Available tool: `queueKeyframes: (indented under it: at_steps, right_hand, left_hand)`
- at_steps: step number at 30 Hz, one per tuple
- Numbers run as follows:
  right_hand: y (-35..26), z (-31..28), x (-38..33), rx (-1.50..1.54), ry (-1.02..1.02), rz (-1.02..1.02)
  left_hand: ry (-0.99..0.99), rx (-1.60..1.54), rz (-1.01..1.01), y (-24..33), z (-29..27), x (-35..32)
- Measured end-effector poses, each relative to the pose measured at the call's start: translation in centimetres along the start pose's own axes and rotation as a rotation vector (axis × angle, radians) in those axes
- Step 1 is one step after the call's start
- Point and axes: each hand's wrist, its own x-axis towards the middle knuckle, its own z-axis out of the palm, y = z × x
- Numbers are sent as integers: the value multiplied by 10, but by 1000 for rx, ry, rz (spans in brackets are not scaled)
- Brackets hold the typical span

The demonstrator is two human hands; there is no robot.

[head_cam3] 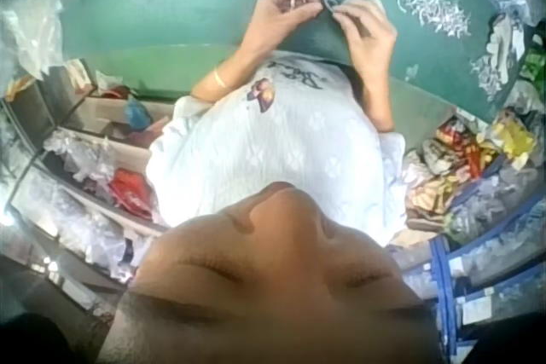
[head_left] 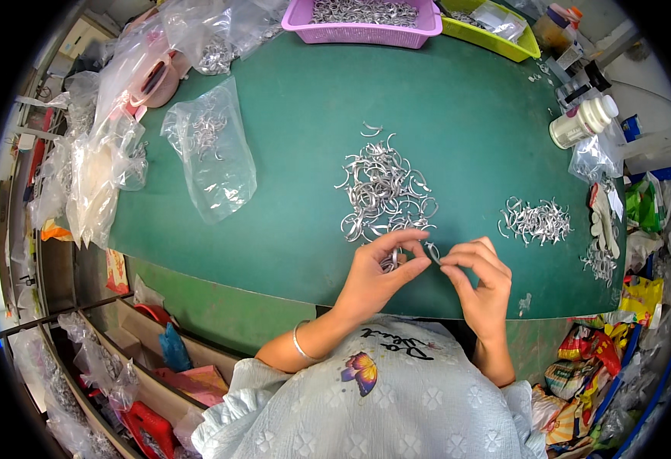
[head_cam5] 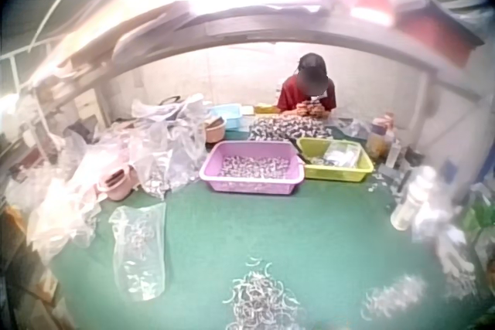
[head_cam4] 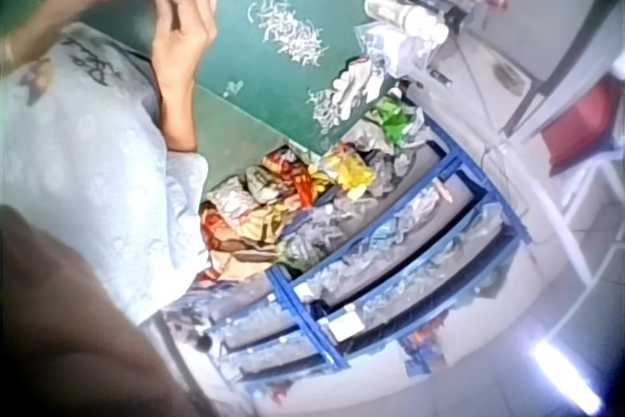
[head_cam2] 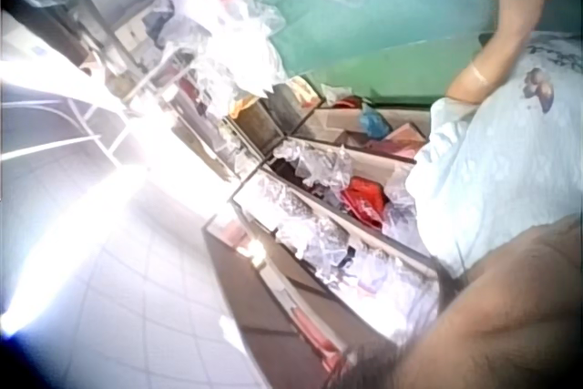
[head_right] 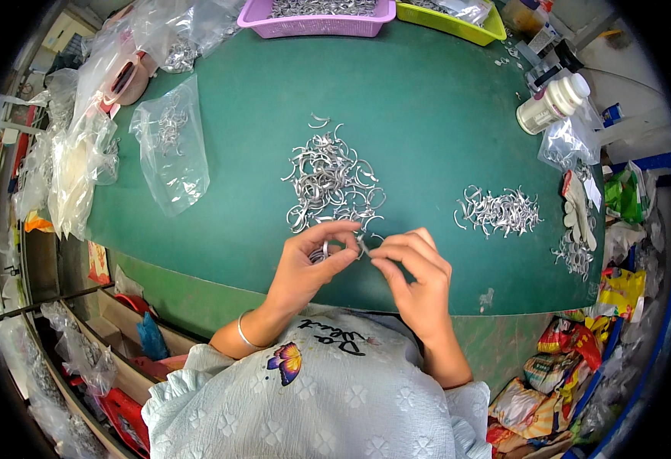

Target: The person joins small metal clips together by hand, picking them from a pile on the workbench and placing joined pieces aside.

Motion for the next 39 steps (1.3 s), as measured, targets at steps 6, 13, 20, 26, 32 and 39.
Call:
queueKeyframes:
  at_steps: [6,13,20,26,32,39]
  right_hand:
    - [-12,-6,-1,159,17,54]
    - [-9,-5,-9,536,54,134]
    - [-19,-5,-12,535,113,109]
    - [-30,-5,-14,423,142,19]
    - [-34,-5,-14,360,155,-33]
    - [-37,-4,-13,299,153,-60]
  left_hand:
    - [-12,70,38,17,6,-1]
    - [-2,217,289,37,10,-14]
    - [-13,186,284,38,9,-16]
    - [-82,-55,79,27,6,-14]
    - [-156,-296,-275,36,4,-15]
    - [-177,-427,-309,34,4,-15]
